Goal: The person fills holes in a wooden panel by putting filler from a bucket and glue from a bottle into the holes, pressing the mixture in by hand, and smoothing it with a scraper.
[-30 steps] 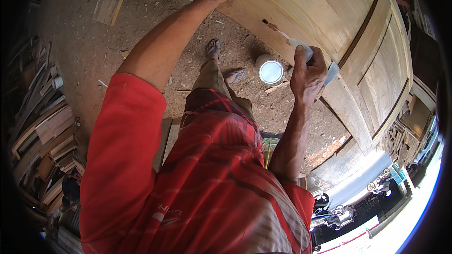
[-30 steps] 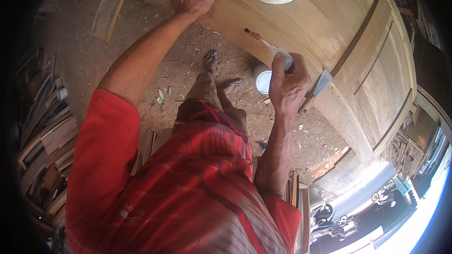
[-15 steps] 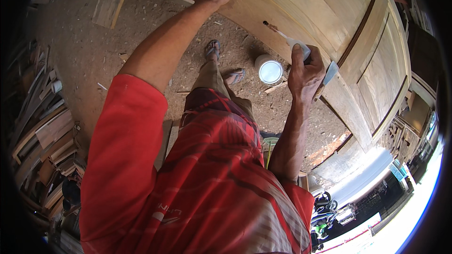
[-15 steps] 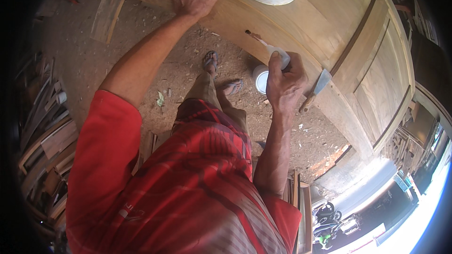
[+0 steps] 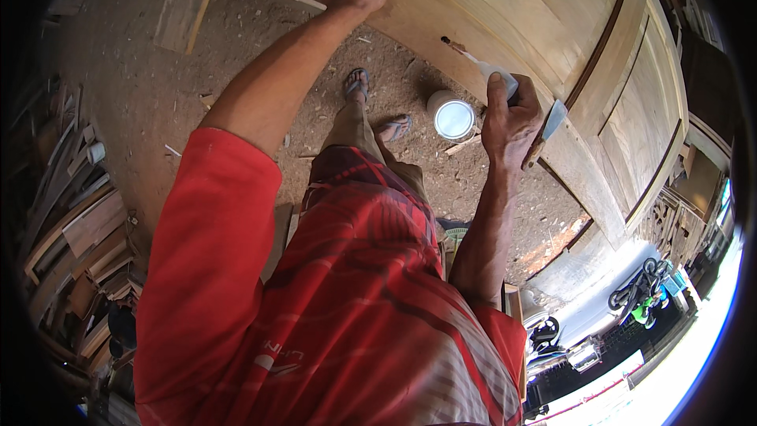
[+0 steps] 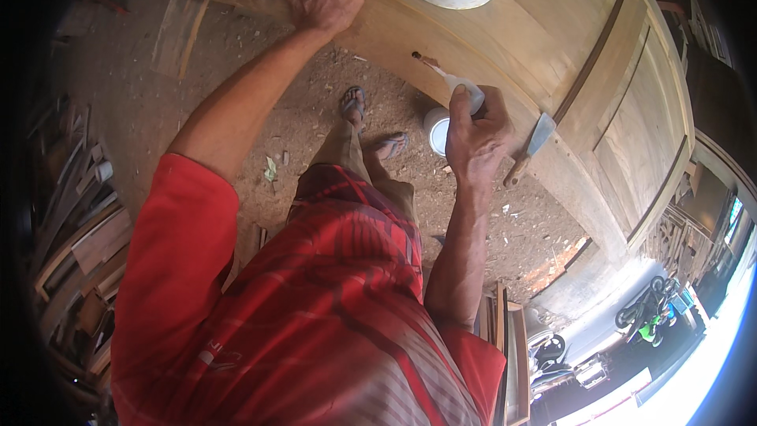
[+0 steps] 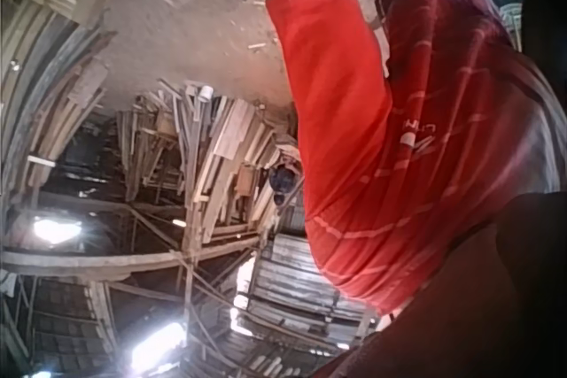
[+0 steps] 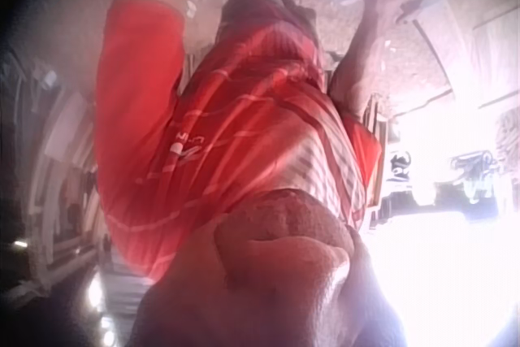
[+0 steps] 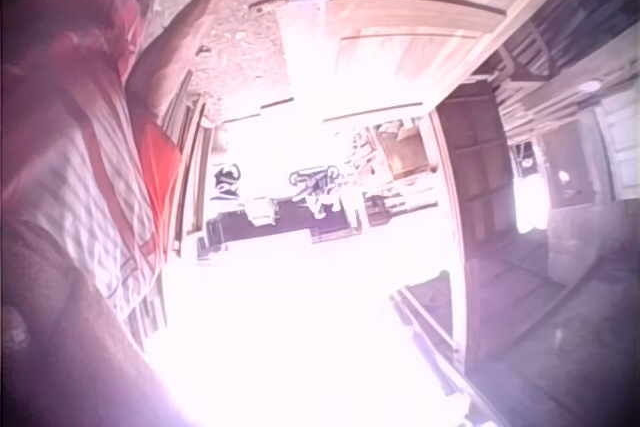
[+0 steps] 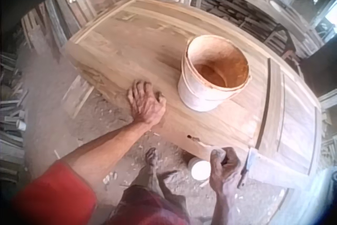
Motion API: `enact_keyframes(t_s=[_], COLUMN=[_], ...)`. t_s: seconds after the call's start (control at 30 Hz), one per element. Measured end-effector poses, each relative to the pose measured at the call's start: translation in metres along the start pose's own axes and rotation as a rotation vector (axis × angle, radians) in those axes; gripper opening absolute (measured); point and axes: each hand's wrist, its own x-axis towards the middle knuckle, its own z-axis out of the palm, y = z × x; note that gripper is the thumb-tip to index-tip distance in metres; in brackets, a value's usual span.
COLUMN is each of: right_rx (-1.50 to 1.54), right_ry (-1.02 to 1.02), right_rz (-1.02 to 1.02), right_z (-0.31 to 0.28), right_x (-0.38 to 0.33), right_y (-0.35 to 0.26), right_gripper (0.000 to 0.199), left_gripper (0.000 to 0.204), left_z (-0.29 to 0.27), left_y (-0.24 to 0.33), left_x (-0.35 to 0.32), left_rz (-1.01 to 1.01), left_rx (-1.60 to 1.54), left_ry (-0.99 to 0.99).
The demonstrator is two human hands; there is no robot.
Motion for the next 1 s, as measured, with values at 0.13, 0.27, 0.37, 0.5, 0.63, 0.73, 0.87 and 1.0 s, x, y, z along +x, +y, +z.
enact_keyframes(t_s=[0.13,0.27,0.37,0.5,0.63,0.73,0.87,1.0], right_rx=[0.029,0.058,0.222,0.781,0.907,1.048,1.221,1.318], right_ry=[0.003,0.072,0.14,0.13,0.183,0.212,0.199,0.177], right_rz=[0.01,0.064,0.117,0.329,0.349,0.415,0.431,0.453], right_z=[0.001,-0.01,-0.025,-0.043,-0.047,-0.047,-0.032,-0.004], right_x=[-0.001,-0.003,-0.004,-0.018,-0.043,-0.066,-0.09,-0.107], right_y=[-0.004,0.012,0.025,0.046,0.054,0.069,0.069,0.055], right_gripper=[0.029,0.03,0.026,0.019,0.025,0.027,0.032,0.025], left_gripper=[0.054,0.054,0.059,0.067,0.068,0.075,0.081,0.07], left_z=[-0.001,0.001,0.004,0.016,0.013,0.01,-0.004,-0.028], left_y=[0.001,0.0,-0.004,-0.018,-0.018,-0.023,-0.025,-0.034], left_x=[0.0,-0.001,0.0,-0.003,-0.004,-0.004,0.001,-0.014], left_rz=[-0.004,-0.005,-0.011,0.022,0.012,0.037,0.018,0.066], left_rx=[0.001,-0.009,-0.013,0.055,0.014,-0.075,-0.207,-0.526], left_ry=[-0.014,-0.012,-0.061,-0.148,-0.17,-0.185,-0.262,-0.268])
